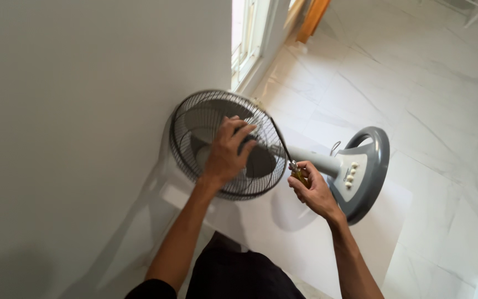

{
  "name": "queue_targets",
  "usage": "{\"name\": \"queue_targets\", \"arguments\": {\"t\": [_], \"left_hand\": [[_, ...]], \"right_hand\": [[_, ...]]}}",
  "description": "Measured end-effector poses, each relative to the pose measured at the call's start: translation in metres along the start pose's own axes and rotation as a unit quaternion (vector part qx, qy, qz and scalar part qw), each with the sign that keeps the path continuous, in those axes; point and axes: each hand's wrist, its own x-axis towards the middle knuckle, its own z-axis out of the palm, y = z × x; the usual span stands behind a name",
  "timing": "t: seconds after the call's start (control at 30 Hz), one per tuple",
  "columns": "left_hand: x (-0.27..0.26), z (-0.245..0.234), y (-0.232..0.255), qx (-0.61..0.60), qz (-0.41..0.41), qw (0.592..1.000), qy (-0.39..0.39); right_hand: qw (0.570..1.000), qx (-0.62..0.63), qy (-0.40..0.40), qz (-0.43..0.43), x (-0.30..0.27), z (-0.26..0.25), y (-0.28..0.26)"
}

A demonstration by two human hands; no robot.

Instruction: The person uses a screwdriver to loosen a screw on the fan head, then removes the front grille and places it on the table. The person handles the fan and grille by hand while working on a white table.

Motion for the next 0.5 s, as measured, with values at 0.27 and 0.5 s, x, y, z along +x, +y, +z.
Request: {"name": "queue_targets", "arguments": {"t": [0.27, 0.5], "left_hand": [[0.082, -0.001, -0.054, 0.029, 0.013, 0.999, -0.017], [0.118, 0.001, -0.068, -0.010, -0.038, 0.986, -0.165]], "right_hand": [[0.993, -0.076, 0.049, -0.073, 0.051, -0.024, -0.003], [0.976, -0.179, 0.117, 0.047, 0.068, -0.034, -0.021]]}}
